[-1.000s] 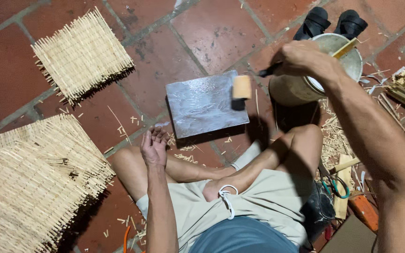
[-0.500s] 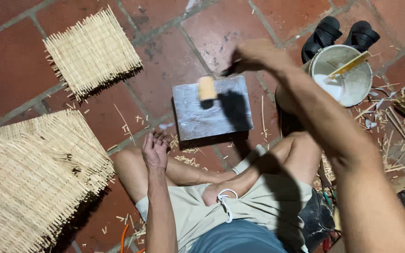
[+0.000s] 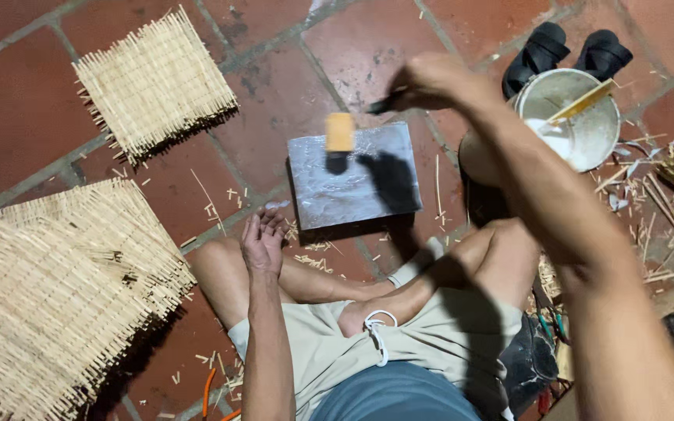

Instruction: The person sits on the floor and weaves thin bamboo strips into a rectangular mat. They use a small wooden stick to press the strips tightly together and occasionally apply a white liquid from a bucket using a roller onto a cardboard piece.

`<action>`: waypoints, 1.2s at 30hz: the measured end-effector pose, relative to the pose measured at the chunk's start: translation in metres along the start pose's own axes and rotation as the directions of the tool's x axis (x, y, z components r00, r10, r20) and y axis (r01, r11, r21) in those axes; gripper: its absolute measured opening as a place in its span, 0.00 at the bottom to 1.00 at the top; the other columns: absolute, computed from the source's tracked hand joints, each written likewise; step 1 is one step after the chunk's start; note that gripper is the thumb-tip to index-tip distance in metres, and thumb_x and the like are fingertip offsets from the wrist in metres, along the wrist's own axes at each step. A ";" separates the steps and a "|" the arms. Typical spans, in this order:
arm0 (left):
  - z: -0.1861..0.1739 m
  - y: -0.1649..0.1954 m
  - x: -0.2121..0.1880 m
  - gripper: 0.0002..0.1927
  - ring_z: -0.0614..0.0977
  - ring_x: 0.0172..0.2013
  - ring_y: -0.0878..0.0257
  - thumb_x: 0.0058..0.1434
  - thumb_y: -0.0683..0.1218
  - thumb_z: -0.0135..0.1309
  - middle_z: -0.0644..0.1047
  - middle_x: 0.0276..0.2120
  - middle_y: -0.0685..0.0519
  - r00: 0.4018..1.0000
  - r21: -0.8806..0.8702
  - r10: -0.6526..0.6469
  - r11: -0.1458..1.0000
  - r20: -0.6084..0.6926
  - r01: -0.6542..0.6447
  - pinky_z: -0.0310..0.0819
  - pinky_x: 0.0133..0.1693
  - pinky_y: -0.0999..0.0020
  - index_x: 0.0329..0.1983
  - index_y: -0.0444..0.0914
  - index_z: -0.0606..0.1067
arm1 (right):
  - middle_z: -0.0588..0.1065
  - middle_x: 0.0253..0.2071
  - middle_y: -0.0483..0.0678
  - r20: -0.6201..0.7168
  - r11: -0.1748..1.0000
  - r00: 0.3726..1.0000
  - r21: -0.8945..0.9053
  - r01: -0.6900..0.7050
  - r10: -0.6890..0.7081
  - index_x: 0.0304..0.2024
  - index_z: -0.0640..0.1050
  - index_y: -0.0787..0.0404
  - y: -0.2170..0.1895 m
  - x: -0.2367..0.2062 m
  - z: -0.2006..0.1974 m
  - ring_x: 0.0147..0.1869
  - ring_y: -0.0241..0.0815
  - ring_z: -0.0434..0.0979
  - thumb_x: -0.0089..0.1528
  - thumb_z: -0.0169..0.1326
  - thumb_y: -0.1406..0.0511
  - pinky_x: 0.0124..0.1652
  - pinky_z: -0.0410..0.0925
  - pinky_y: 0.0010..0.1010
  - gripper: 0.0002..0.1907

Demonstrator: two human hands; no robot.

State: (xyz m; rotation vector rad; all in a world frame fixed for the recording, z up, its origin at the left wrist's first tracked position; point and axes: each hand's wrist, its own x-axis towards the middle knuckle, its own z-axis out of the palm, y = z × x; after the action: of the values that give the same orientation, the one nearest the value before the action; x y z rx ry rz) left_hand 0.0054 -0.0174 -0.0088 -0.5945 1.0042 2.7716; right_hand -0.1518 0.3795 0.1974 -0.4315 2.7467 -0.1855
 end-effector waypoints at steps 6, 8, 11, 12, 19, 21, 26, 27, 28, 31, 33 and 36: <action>-0.006 0.005 0.000 0.14 0.79 0.44 0.56 0.72 0.49 0.46 0.78 0.44 0.47 0.999 0.001 -0.012 1.000 -0.040 0.012 0.78 0.46 0.55 0.54 0.37 0.71 | 0.83 0.40 0.48 -0.140 0.973 0.963 -0.021 0.230 -0.231 0.47 0.85 0.46 -0.048 0.063 0.009 0.41 0.50 0.82 0.57 0.64 0.55 0.39 0.73 0.42 0.16; -0.007 0.006 -0.001 0.14 0.79 0.44 0.55 0.73 0.50 0.47 0.78 0.44 0.46 0.999 0.009 -0.005 1.000 -0.041 0.005 0.78 0.46 0.55 0.54 0.36 0.71 | 0.83 0.41 0.48 -0.033 0.991 0.993 -0.065 0.114 -0.116 0.48 0.85 0.47 -0.023 0.053 0.004 0.41 0.50 0.82 0.57 0.65 0.55 0.39 0.73 0.42 0.17; -0.007 0.003 0.001 0.14 0.79 0.44 0.56 0.73 0.49 0.48 0.78 0.44 0.46 0.999 -0.012 0.000 1.000 -0.040 0.000 0.78 0.46 0.56 0.54 0.35 0.72 | 0.83 0.41 0.48 -0.007 0.979 1.000 -0.204 0.021 -0.023 0.48 0.86 0.48 0.037 0.013 -0.005 0.40 0.50 0.82 0.56 0.66 0.55 0.39 0.74 0.42 0.18; -0.006 0.002 0.002 0.14 0.79 0.44 0.56 0.73 0.49 0.47 0.78 0.44 0.46 0.999 0.001 -0.001 1.000 -0.037 0.001 0.78 0.46 0.56 0.54 0.36 0.71 | 0.83 0.41 0.48 -0.004 0.970 1.000 -0.244 -0.003 0.002 0.48 0.86 0.49 0.057 -0.005 -0.005 0.40 0.50 0.82 0.56 0.66 0.55 0.39 0.74 0.41 0.18; -0.008 -0.005 0.007 0.12 0.80 0.45 0.55 0.73 0.48 0.48 0.78 0.43 0.46 1.000 0.017 0.006 1.000 -0.013 -0.005 0.78 0.47 0.58 0.53 0.36 0.72 | 0.83 0.41 0.50 -0.023 0.988 0.994 -0.113 -0.106 0.104 0.50 0.86 0.50 0.102 -0.102 0.015 0.37 0.49 0.82 0.55 0.67 0.57 0.39 0.74 0.41 0.20; -0.010 -0.005 0.006 0.13 0.80 0.43 0.55 0.72 0.49 0.48 0.79 0.43 0.46 1.000 0.030 0.001 1.000 -0.028 0.000 0.78 0.45 0.58 0.52 0.36 0.72 | 0.83 0.40 0.51 0.009 0.986 0.986 0.011 -0.165 0.165 0.54 0.85 0.46 0.069 -0.109 0.032 0.35 0.50 0.82 0.56 0.65 0.62 0.38 0.74 0.42 0.22; -0.013 -0.001 0.005 0.09 0.81 0.41 0.53 0.71 0.49 0.50 0.78 0.39 0.47 0.999 -0.007 0.033 0.999 -0.033 -0.033 0.79 0.44 0.51 0.44 0.38 0.74 | 0.80 0.42 0.56 -0.030 0.952 0.991 0.275 0.134 -0.130 0.49 0.83 0.53 -0.056 -0.079 0.096 0.41 0.57 0.80 0.54 0.64 0.64 0.41 0.71 0.45 0.19; -0.015 0.000 0.003 0.09 0.81 0.40 0.53 0.71 0.49 0.50 0.78 0.38 0.47 0.999 -0.033 0.036 0.999 -0.024 -0.037 0.78 0.45 0.50 0.43 0.38 0.74 | 0.81 0.41 0.55 -0.062 0.943 0.985 0.285 0.173 -0.162 0.49 0.83 0.52 -0.075 -0.073 0.106 0.42 0.57 0.80 0.54 0.63 0.65 0.41 0.71 0.46 0.19; -0.017 0.002 -0.001 0.10 0.80 0.40 0.53 0.71 0.50 0.50 0.78 0.37 0.48 0.999 -0.058 0.036 0.998 -0.017 -0.037 0.78 0.45 0.49 0.41 0.39 0.74 | 0.81 0.41 0.55 -0.092 0.932 0.977 0.296 0.210 -0.191 0.49 0.83 0.51 -0.088 -0.070 0.112 0.43 0.57 0.81 0.54 0.62 0.66 0.41 0.71 0.46 0.19; -0.021 0.010 -0.012 0.11 0.79 0.39 0.53 0.71 0.51 0.51 0.78 0.34 0.48 1.000 -0.129 0.011 0.992 -0.015 -0.013 0.75 0.46 0.49 0.37 0.40 0.74 | 0.82 0.40 0.51 -0.092 0.958 0.991 0.264 0.116 -0.094 0.49 0.83 0.46 -0.090 -0.082 0.113 0.41 0.54 0.81 0.52 0.60 0.67 0.38 0.72 0.46 0.21; -0.023 0.015 -0.020 0.12 0.78 0.38 0.53 0.72 0.51 0.51 0.77 0.32 0.49 1.000 -0.155 0.005 0.988 -0.026 -0.009 0.74 0.46 0.50 0.35 0.41 0.74 | 0.81 0.39 0.54 0.020 0.991 0.998 0.115 0.062 -0.064 0.50 0.83 0.47 -0.063 -0.107 0.100 0.43 0.58 0.80 0.55 0.61 0.64 0.39 0.71 0.48 0.19; -0.020 0.016 -0.022 0.13 0.77 0.38 0.53 0.72 0.51 0.53 0.74 0.29 0.51 1.000 -0.163 0.028 0.986 -0.007 -0.029 0.73 0.46 0.50 0.33 0.41 0.72 | 0.81 0.39 0.51 0.023 0.995 0.995 0.023 -0.100 0.100 0.50 0.83 0.44 -0.018 -0.154 0.085 0.43 0.57 0.80 0.55 0.63 0.59 0.38 0.72 0.48 0.19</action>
State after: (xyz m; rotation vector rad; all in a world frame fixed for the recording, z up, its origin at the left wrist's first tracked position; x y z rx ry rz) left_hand 0.0277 -0.0419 -0.0045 -0.6128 0.7977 2.8983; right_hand 0.0211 0.4050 0.1714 -0.2868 2.7340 -0.1870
